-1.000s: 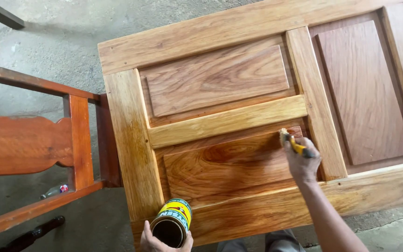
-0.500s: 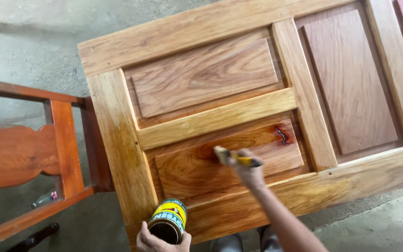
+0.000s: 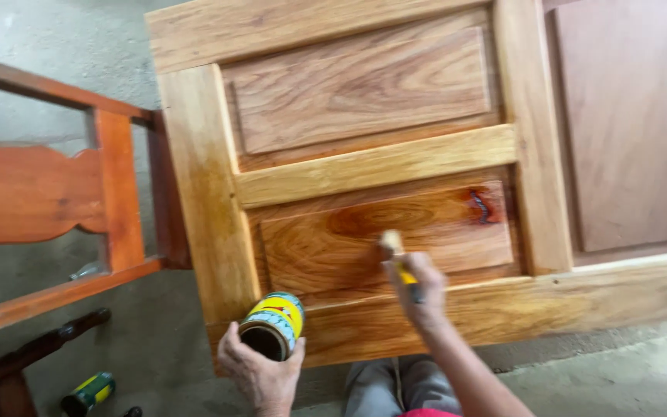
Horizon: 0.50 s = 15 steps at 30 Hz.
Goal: Apply varnish to a wooden door using a paintbrush.
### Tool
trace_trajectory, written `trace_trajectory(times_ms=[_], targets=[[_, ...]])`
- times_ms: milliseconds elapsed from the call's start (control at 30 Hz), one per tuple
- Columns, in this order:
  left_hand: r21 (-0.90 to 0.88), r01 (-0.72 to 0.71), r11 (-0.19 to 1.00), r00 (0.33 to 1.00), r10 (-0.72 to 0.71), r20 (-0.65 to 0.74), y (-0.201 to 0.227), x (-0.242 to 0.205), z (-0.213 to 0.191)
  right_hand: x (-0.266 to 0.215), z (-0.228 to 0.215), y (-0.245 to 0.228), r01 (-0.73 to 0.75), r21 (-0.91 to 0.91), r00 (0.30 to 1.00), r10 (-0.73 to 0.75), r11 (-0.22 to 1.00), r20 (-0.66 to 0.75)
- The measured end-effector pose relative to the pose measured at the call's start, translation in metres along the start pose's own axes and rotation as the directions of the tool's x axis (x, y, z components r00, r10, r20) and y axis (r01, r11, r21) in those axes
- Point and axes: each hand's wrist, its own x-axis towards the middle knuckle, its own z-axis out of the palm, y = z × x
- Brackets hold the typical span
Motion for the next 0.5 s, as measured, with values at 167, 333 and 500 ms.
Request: trace_trajectory(times_ms=[167, 333, 500], targets=[[0.099, 0.072, 0.992, 0.996, -0.078, 0.053, -0.004, -0.003, 0.008, 0.012, -0.010, 0.040, -0.150, 0.144, 0.983, 0.132, 0.978, 0.130], [0.079, 0.005, 0.997, 1.000, -0.004, -0.012, -0.010, -0.004, 0.013, 0.022, -0.086, 0.147, -0.406, 0.174, 0.912, 0.386, 0.897, 0.137], [0.109, 0.041, 0.993, 0.999, -0.044, 0.019, -0.009, -0.006, 0.013, 0.024, -0.147, 0.159, -0.328, -0.010, 0.932, 0.322, 0.945, -0.165]])
